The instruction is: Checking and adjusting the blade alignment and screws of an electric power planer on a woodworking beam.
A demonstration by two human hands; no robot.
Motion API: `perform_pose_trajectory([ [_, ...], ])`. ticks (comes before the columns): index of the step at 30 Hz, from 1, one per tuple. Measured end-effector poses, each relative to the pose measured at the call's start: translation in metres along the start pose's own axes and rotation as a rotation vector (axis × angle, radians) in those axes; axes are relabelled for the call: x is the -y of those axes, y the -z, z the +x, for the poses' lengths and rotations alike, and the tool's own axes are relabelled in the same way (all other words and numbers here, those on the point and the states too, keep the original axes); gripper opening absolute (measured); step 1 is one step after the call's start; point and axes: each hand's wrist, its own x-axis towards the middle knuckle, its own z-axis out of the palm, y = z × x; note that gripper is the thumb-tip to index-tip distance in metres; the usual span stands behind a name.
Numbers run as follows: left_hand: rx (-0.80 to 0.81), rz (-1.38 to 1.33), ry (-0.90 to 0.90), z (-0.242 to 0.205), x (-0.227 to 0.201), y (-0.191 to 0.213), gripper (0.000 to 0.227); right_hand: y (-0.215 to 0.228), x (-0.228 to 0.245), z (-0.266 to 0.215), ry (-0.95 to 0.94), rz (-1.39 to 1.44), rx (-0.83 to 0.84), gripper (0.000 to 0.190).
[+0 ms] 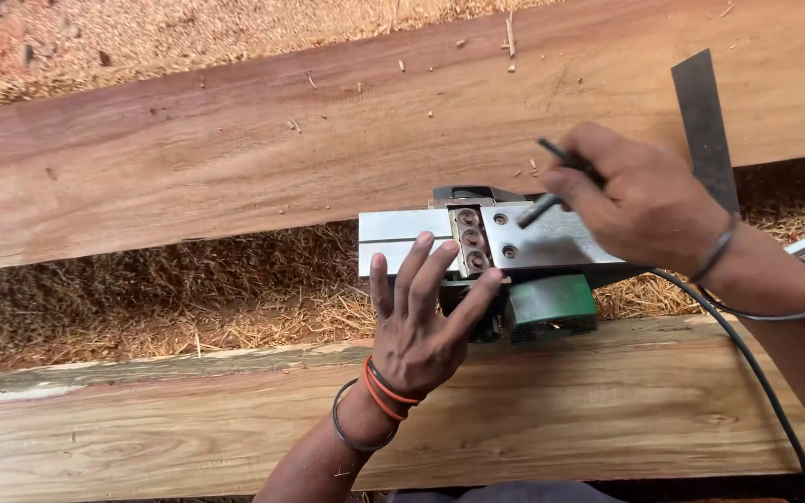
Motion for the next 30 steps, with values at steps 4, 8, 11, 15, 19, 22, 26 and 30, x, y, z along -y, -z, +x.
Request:
perform_pose_trajectory([
  [4,-0.002,0.031,-0.01,-0.003,0.002,-0.001,0.038,-0.005,0.03,0.026,-0.049,-0.088,0.15,0.021],
  [8,0.019,0.046,0.0,-0.004,0.003,-0.001,0.036,-0.021,0.021,0.044,0.102,-0.079,0.084,0.025],
  [11,0.015,0.045,-0.022,-0.004,0.005,-0.004,0.039,-0.031,0.02,0.054,-0.016,-0.152,0.146,0.032],
  [15,0.021,0.015,-0.007,-0.004,0.007,-0.004,0.046,-0.037,0.019,0.06,-0.083,-0.186,0.152,0.028],
  [19,0.049,-0.005,-0.002,-0.007,0.008,-0.004,0.036,-0.039,0.016,0.062,-0.117,-0.211,0.19,0.025],
  [22,0.024,-0.007,0.004,-0.007,0.008,-0.007,0.036,-0.036,0.027,0.062,-0.168,-0.243,0.229,0.025],
  [26,0.007,-0.023,0.007,-0.008,0.009,-0.007,0.034,-0.034,0.034,0.061,-0.185,-0.274,0.254,0.026],
  [30,0.035,-0.022,0.009,-0.006,0.01,-0.005,0.037,-0.033,0.034,0.058,-0.03,-0.317,0.232,0.015],
])
